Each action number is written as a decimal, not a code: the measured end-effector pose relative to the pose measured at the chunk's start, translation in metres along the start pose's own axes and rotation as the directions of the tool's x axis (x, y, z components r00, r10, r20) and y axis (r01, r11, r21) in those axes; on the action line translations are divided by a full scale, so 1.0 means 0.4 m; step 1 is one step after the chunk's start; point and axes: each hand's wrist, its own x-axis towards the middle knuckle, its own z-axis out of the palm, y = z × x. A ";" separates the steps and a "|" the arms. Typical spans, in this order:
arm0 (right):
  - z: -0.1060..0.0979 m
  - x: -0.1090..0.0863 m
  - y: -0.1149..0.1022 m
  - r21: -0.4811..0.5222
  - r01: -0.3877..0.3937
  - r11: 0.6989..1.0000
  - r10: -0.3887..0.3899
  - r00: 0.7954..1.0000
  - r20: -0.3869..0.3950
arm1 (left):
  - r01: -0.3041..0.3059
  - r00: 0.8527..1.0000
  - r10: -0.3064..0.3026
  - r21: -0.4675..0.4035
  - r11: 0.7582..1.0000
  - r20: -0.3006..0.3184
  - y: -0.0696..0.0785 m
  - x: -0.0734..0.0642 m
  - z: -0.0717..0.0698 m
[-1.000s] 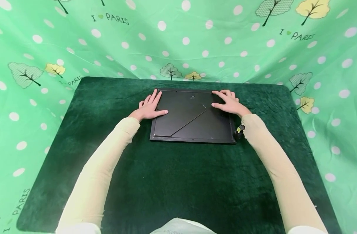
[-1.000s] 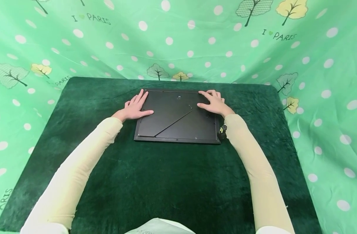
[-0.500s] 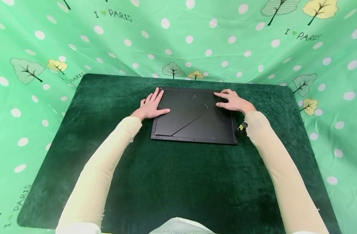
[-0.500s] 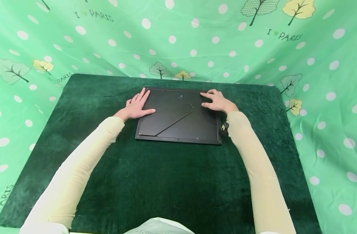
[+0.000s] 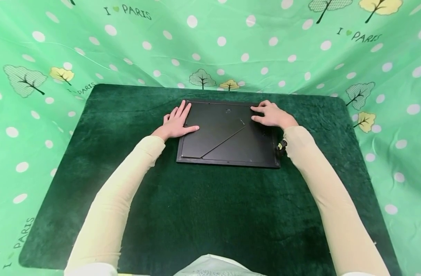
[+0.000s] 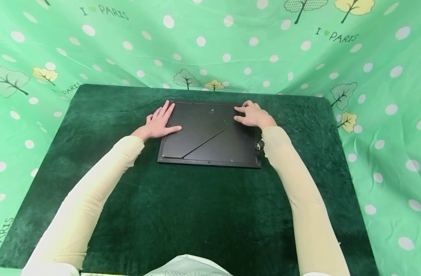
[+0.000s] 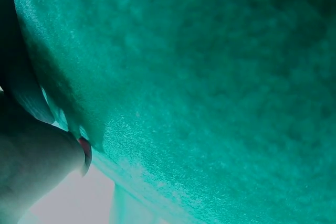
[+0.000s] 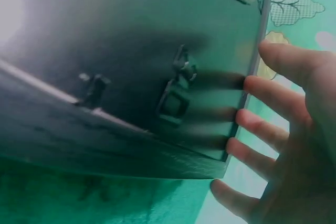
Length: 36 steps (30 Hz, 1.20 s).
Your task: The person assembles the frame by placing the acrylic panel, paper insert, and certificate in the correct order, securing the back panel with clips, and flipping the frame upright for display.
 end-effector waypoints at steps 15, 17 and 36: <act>-0.032 0.010 -0.018 -0.006 -0.007 1.000 0.008 0.995 0.104 | -0.008 1.000 0.008 -0.025 1.000 -0.012 0.000 0.000 0.008; -0.026 0.007 -0.017 -0.009 -0.011 1.000 0.012 0.996 0.092 | -0.009 1.000 0.009 -0.030 1.000 -0.012 -0.002 0.002 0.008; 0.041 0.008 -0.122 -0.059 -0.135 0.989 0.123 0.976 -0.180 | 0.004 1.000 -0.004 -0.010 1.000 0.006 0.013 -0.007 -0.007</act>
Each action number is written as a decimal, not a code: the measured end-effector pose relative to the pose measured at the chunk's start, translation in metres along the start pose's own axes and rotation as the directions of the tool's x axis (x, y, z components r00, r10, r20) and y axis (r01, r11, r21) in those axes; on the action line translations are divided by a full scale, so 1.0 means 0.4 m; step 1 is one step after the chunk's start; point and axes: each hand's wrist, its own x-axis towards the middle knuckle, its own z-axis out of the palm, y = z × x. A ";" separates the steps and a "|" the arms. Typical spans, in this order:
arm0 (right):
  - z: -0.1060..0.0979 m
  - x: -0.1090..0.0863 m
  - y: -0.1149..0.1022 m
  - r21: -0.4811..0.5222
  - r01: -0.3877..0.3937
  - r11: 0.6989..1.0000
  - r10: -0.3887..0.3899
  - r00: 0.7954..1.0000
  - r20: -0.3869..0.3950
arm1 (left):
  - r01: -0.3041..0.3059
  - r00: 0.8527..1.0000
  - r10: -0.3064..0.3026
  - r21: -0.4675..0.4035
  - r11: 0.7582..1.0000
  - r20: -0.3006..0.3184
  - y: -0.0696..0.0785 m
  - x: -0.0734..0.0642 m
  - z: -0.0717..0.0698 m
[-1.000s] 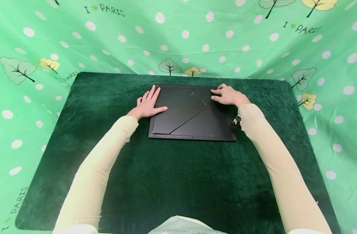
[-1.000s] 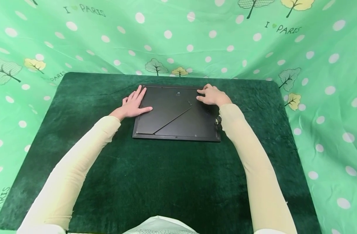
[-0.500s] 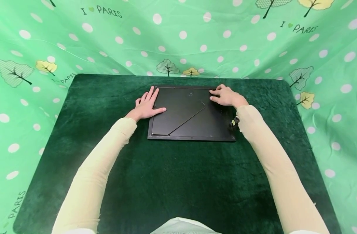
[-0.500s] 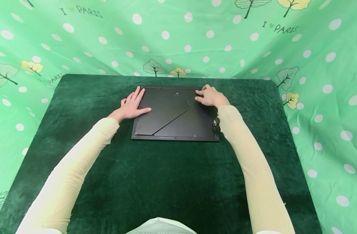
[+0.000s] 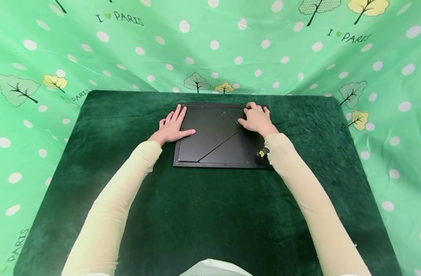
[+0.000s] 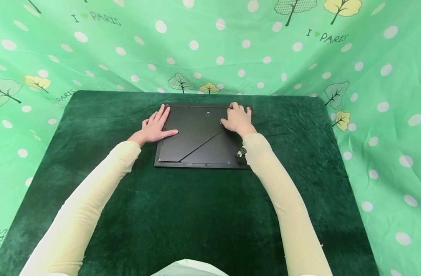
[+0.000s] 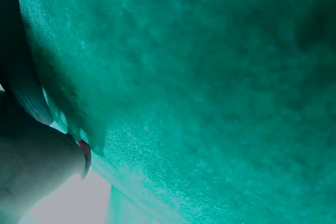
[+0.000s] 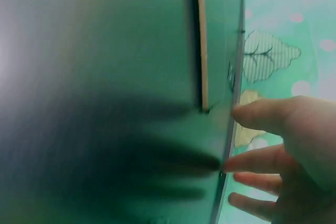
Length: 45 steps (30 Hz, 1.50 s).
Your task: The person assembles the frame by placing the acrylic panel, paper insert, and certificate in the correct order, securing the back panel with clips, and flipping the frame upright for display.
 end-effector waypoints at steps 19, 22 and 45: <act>0.084 0.054 -0.118 0.212 0.249 0.945 -0.241 0.968 -0.063 | 0.024 1.000 -0.024 -0.019 1.000 0.005 -0.005 0.001 0.024; 0.083 0.062 -0.134 0.200 0.265 0.943 -0.259 0.964 -0.052 | 0.028 1.000 -0.028 -0.015 0.999 0.008 -0.010 0.003 0.023; 0.048 0.103 -0.181 0.120 0.191 0.974 -0.205 0.973 0.109 | 0.038 0.999 -0.038 -0.013 0.999 -0.017 0.001 0.003 0.017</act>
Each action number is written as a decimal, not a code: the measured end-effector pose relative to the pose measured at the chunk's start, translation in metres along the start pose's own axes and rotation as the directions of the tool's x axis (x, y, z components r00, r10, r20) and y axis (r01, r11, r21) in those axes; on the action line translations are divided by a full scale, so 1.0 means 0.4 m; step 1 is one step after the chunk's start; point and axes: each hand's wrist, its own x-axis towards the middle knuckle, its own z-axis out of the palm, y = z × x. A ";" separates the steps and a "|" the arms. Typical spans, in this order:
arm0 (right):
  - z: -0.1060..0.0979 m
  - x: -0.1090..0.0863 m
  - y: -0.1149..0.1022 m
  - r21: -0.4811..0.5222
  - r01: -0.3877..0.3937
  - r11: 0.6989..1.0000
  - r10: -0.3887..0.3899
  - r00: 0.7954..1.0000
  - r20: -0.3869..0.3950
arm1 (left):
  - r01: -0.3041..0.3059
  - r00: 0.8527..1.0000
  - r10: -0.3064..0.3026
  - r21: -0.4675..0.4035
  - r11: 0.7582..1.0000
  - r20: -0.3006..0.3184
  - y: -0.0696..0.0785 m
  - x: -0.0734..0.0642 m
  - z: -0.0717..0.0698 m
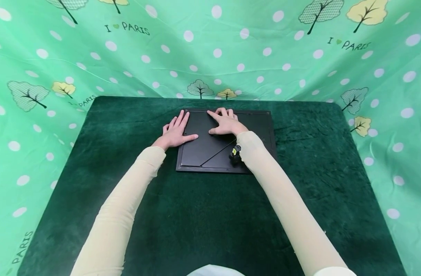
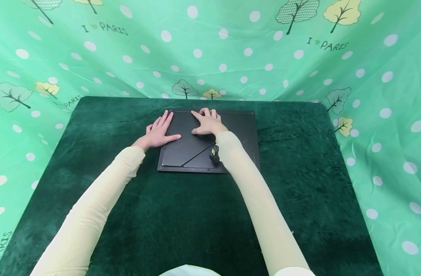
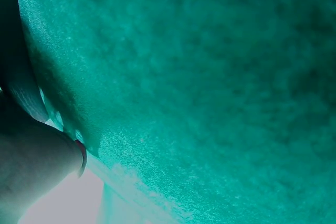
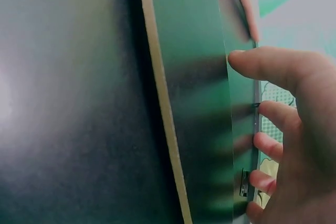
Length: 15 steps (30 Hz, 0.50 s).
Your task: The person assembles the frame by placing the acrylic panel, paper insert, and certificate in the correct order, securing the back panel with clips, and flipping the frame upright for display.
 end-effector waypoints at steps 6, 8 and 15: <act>-0.001 0.002 -0.004 0.014 -0.018 1.000 0.018 1.000 0.012 | -0.003 1.000 0.003 -0.004 1.000 0.005 0.007 -0.004 -0.005; -0.002 0.004 -0.004 0.016 -0.021 1.000 0.021 1.000 0.016 | -0.001 1.000 0.001 -0.003 1.000 0.006 0.008 -0.005 -0.005; -0.006 0.015 -0.012 -0.012 -0.036 0.999 0.036 0.999 0.020 | -0.002 1.000 0.002 -0.007 1.000 -0.007 0.006 -0.009 -0.008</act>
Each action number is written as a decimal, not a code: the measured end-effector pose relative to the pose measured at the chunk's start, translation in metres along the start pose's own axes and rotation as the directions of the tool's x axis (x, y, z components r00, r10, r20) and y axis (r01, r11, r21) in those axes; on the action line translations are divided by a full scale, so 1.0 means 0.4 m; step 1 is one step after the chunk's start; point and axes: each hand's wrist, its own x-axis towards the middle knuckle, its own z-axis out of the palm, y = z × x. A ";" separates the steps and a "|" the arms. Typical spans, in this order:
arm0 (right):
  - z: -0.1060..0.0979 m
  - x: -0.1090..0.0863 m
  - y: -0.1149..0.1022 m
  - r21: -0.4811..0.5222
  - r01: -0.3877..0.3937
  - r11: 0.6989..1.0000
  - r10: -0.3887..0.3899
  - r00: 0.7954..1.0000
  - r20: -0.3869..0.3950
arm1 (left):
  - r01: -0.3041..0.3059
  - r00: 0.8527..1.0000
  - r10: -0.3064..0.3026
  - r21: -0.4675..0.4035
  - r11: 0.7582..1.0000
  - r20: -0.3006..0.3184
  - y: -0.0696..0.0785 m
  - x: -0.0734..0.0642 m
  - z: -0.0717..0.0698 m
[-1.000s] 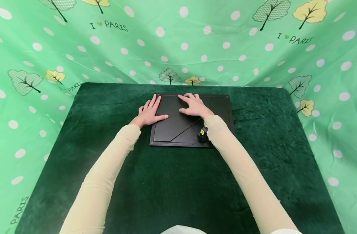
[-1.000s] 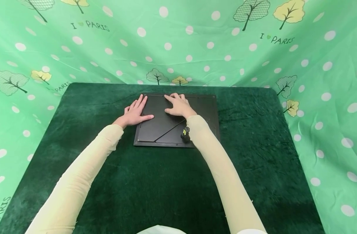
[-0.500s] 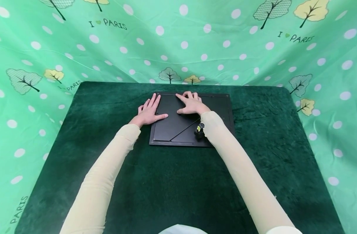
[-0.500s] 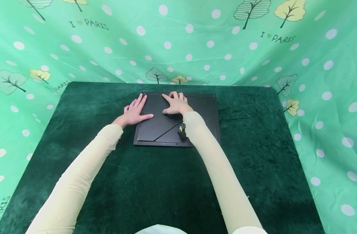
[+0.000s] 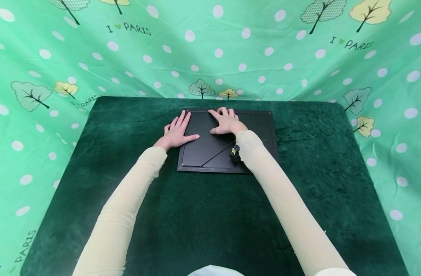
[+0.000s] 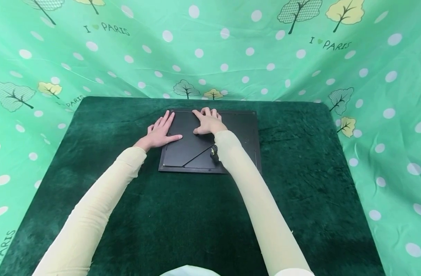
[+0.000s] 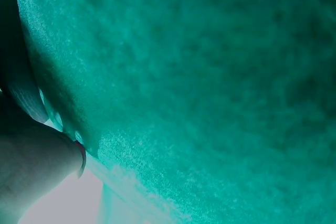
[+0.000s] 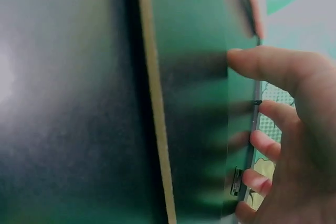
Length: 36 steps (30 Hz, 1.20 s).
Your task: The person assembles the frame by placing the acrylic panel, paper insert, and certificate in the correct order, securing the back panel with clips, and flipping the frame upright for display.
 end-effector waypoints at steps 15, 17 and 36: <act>-0.014 -0.002 -0.005 -0.120 -0.021 0.993 0.030 0.997 0.075 | -0.004 1.000 0.004 -0.020 1.000 0.003 0.002 -0.001 0.001; -0.015 0.000 -0.006 -0.130 -0.020 0.991 0.031 0.997 0.077 | -0.001 1.000 0.001 -0.017 1.000 0.002 0.002 -0.003 0.001; -0.021 -0.001 -0.028 -0.313 -0.083 0.946 0.124 0.986 0.114 | -0.001 1.000 0.001 -0.026 1.000 0.003 -0.006 0.012 0.007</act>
